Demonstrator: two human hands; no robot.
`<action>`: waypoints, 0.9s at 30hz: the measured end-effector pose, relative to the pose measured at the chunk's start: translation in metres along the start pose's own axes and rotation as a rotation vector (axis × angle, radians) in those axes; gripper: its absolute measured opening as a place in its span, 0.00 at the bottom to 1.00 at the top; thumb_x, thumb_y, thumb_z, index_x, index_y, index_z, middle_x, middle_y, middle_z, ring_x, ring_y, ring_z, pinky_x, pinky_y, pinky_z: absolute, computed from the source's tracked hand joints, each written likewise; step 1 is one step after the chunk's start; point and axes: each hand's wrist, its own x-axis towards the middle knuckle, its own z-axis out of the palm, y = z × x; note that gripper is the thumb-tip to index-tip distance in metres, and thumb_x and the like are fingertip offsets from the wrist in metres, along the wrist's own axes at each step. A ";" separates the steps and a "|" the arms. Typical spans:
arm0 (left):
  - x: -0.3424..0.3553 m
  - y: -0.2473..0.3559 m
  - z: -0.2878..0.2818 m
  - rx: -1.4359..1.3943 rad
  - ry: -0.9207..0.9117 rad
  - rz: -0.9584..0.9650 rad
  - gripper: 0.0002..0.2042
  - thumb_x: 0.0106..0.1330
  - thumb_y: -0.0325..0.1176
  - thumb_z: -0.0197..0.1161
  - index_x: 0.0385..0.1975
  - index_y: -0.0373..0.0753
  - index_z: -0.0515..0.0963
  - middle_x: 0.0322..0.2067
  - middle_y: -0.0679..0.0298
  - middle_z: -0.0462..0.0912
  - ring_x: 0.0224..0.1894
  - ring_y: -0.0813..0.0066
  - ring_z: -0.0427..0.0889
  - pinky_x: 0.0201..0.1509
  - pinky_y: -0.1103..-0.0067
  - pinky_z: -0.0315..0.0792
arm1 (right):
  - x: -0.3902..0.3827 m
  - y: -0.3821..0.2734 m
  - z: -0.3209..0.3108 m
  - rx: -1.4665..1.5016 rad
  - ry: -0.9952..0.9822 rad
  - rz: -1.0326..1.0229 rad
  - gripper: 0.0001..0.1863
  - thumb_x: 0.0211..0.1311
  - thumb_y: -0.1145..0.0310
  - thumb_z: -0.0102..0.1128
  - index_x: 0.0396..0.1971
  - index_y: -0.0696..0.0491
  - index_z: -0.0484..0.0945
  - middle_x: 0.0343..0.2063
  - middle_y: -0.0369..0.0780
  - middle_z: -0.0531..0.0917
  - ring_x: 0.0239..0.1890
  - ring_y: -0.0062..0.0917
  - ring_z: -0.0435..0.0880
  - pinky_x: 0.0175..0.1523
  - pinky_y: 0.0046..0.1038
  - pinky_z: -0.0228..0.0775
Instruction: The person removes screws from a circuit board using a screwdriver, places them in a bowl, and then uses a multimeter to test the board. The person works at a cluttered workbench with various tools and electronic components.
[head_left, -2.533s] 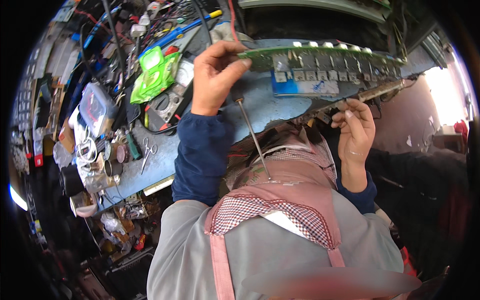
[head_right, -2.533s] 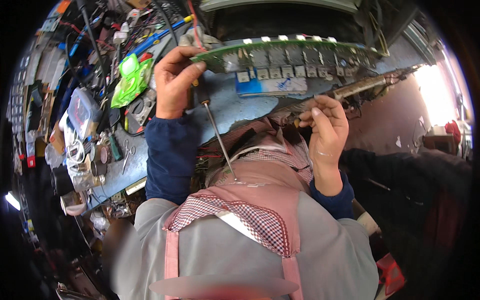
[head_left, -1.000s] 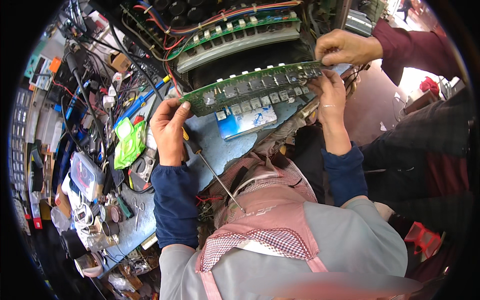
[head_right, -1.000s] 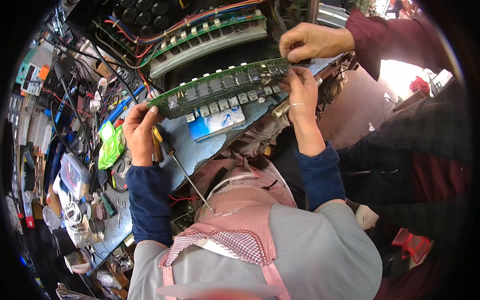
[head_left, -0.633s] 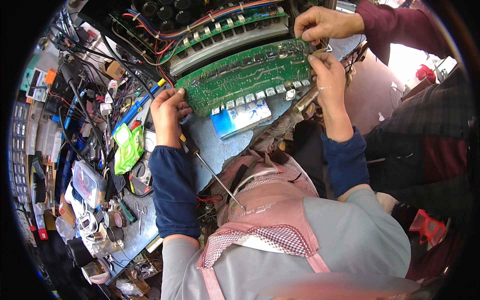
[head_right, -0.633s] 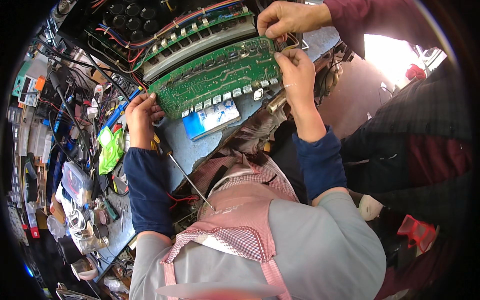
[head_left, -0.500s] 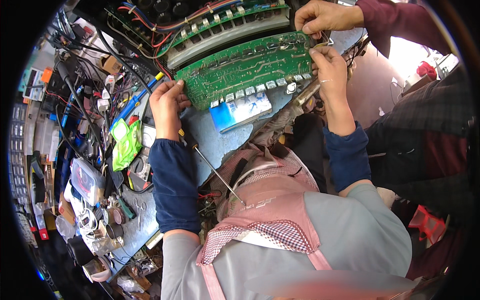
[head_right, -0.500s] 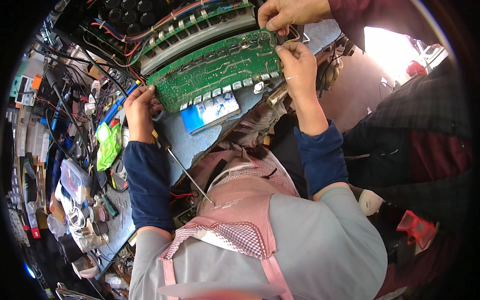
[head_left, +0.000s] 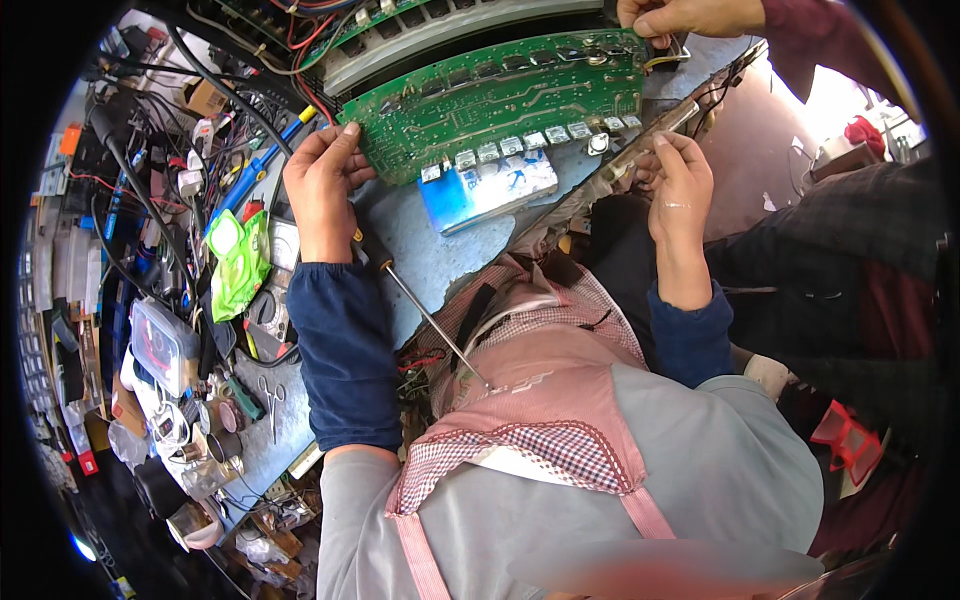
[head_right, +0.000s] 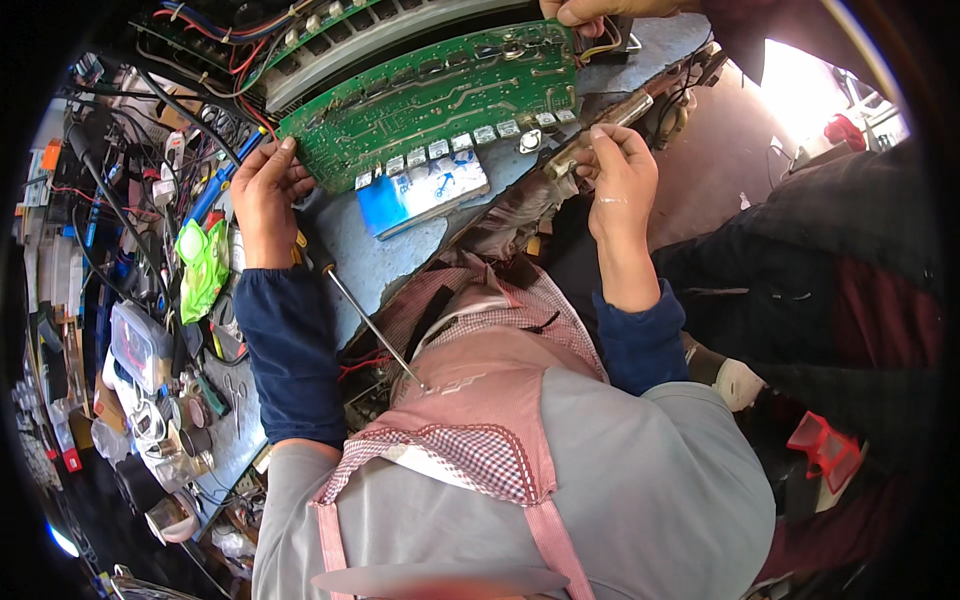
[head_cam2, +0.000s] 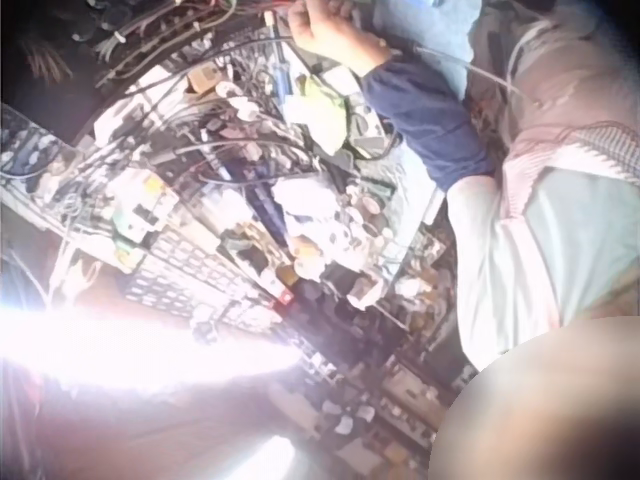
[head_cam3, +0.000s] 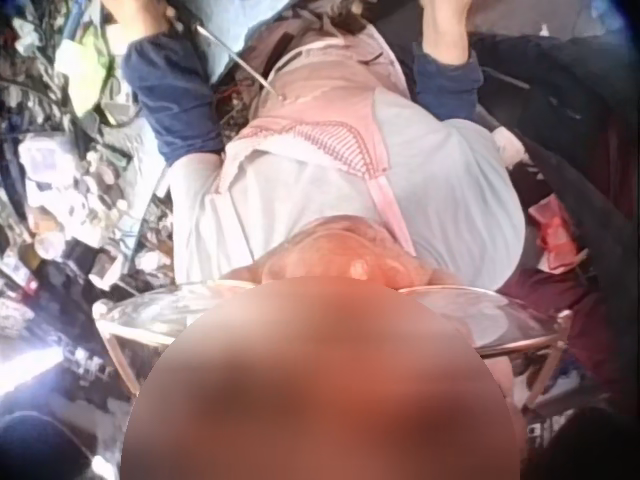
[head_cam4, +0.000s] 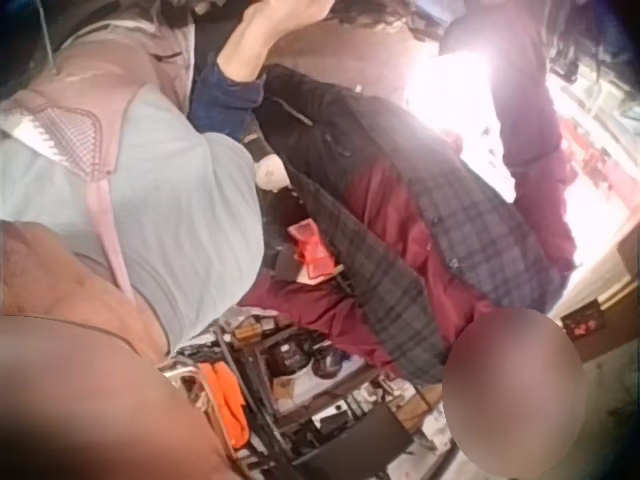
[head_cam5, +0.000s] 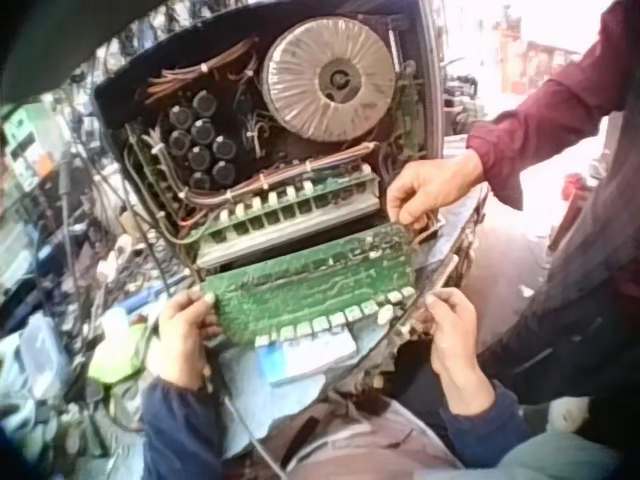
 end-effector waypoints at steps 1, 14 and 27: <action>0.000 0.000 0.000 0.003 -0.007 -0.002 0.08 0.74 0.33 0.70 0.40 0.34 0.84 0.29 0.67 0.85 0.28 0.80 0.84 0.34 0.82 0.80 | -0.002 0.005 -0.002 0.020 -0.043 0.013 0.06 0.74 0.71 0.64 0.44 0.56 0.82 0.35 0.37 0.86 0.32 0.20 0.85 0.37 0.22 0.74; -0.006 -0.002 -0.003 0.063 0.010 0.109 0.08 0.72 0.31 0.73 0.42 0.34 0.84 0.33 0.68 0.86 0.31 0.82 0.83 0.36 0.83 0.78 | -0.050 0.024 0.000 0.068 -0.189 0.311 0.06 0.74 0.69 0.65 0.44 0.54 0.81 0.36 0.37 0.87 0.33 0.21 0.84 0.39 0.24 0.74; -0.105 0.048 -0.013 0.241 0.278 0.487 0.10 0.72 0.23 0.70 0.51 0.31 0.84 0.39 0.62 0.88 0.39 0.79 0.85 0.45 0.80 0.81 | -0.096 0.003 0.031 0.220 -0.554 0.693 0.07 0.74 0.70 0.63 0.46 0.54 0.81 0.35 0.37 0.85 0.31 0.21 0.82 0.38 0.26 0.74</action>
